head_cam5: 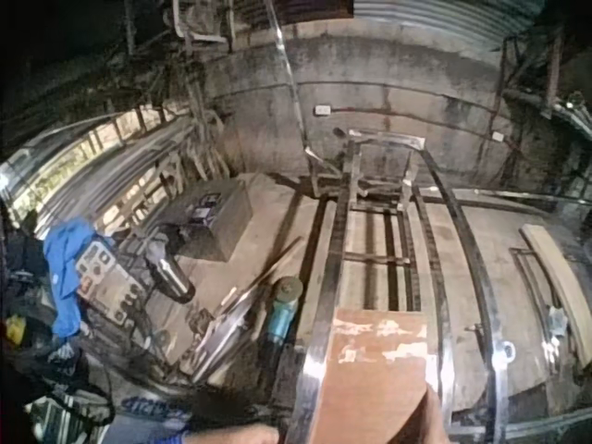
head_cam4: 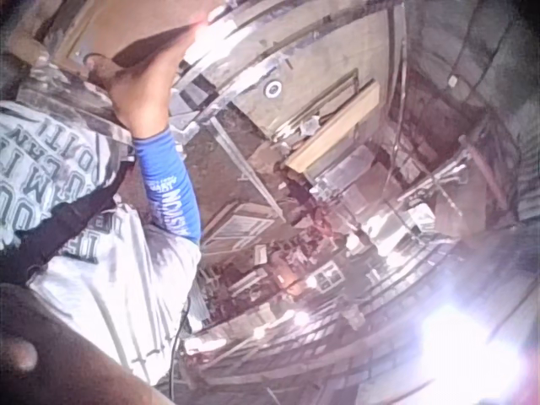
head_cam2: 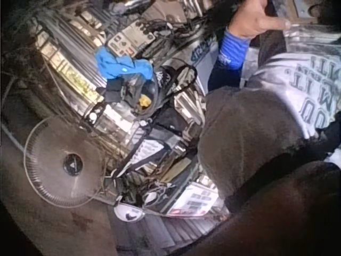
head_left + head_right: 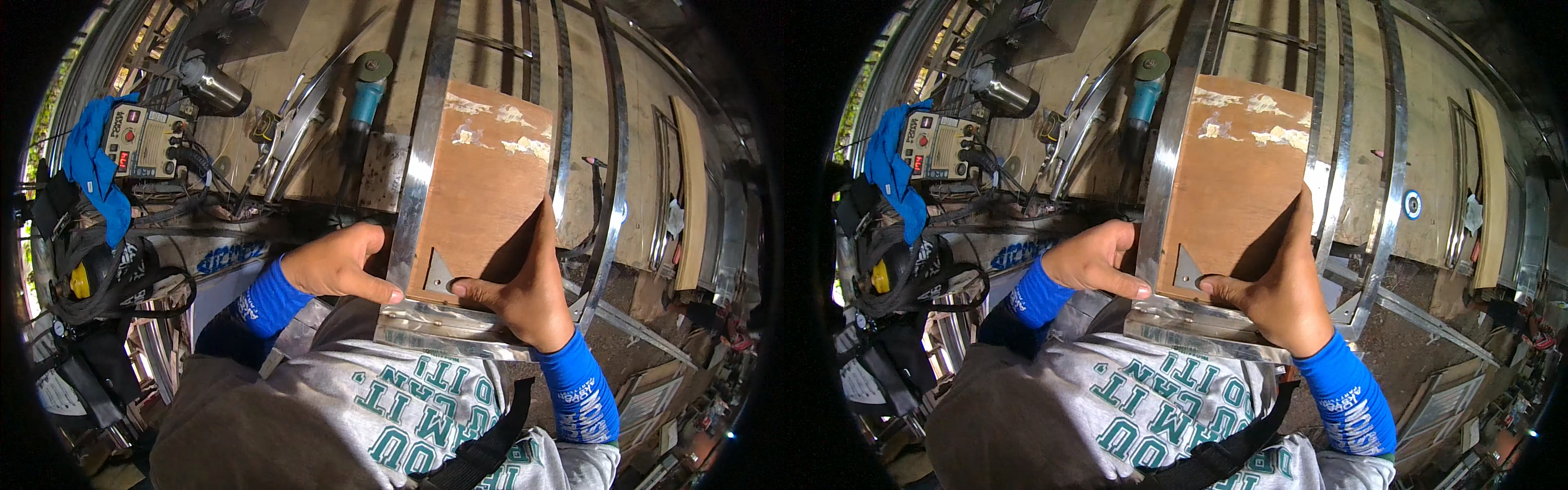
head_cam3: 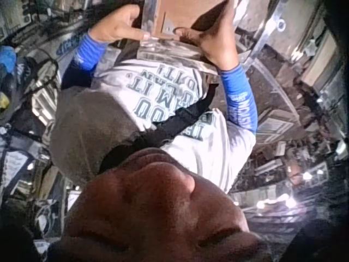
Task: The person welds metal frame components using a handheld welding torch. They position a wooden template against the frame to guide alignment, then apply welds to joints. The person handles metal bars and a wooden template, and uses a welding torch to join parts.
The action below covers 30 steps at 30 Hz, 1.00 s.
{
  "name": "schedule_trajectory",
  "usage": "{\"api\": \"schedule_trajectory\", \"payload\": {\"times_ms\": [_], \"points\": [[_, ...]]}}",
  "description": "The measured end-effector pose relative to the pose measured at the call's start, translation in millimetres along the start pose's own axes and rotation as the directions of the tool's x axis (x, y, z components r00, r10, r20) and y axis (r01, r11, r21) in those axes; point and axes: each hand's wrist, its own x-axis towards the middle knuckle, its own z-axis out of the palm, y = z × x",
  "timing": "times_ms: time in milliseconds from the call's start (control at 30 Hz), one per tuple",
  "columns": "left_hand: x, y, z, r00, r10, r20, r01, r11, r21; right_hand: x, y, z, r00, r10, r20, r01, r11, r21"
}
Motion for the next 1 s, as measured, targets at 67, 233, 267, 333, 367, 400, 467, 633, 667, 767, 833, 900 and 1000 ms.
{"api": "schedule_trajectory", "payload": {"times_ms": [67,233,267,333,367,400,467,633,667,767,833,900,1000], "points": [[-1,1,2,1.000,-0.005,0.007,0.005,0.999,-0.032,-2,2,0,1.000,-0.011,-0.009,0.011,1.000,-0.022],[-1,-5,1,0.999,-0.037,0.018,0.038,0.994,-0.099,-2,-2,1,0.999,-0.016,-0.029,0.013,0.996,-0.083],[-1,-5,1,0.999,-0.035,0.018,0.037,0.995,-0.093,-2,-2,1,0.999,-0.021,-0.028,0.019,0.996,-0.085],[-1,-5,2,0.999,-0.029,0.017,0.030,0.996,-0.079,-2,-2,1,1.000,-0.018,-0.025,0.017,0.998,-0.055],[0,-7,0,0.999,-0.039,0.015,0.040,0.996,-0.076,-2,-3,1,1.000,-0.019,-0.024,0.018,0.999,-0.041],[-1,-11,-2,0.999,-0.050,0.012,0.051,0.996,-0.074,-2,-3,1,0.999,-0.021,-0.026,0.020,0.998,-0.055],[-1,-11,-2,0.998,-0.058,0.007,0.058,0.995,-0.082,-2,-4,0,0.999,-0.020,-0.029,0.018,0.996,-0.082],[-1,-4,3,0.999,-0.044,0.016,0.045,0.993,-0.111,-3,-8,0,0.999,-0.018,-0.031,0.014,0.992,-0.129],[0,-5,3,0.999,-0.039,0.007,0.039,0.993,-0.108,-2,-9,-1,0.999,-0.024,-0.029,0.020,0.990,-0.140],[-2,-9,5,1.000,-0.019,-0.011,0.018,0.994,-0.108,-1,-8,-1,1.000,0.021,-0.004,-0.021,0.996,-0.088],[-1,-8,7,1.000,-0.002,0.001,0.002,0.993,-0.120,-1,-5,-1,1.000,0.003,-0.003,-0.003,0.998,-0.061],[-3,-9,6,1.000,-0.020,0.005,0.020,0.994,-0.104,-2,-2,-1,1.000,-0.018,0.000,0.018,0.999,-0.052],[-2,-7,6,0.999,-0.022,0.023,0.024,0.994,-0.102,-2,-1,-3,0.999,-0.037,0.008,0.037,0.998,-0.052]]}}
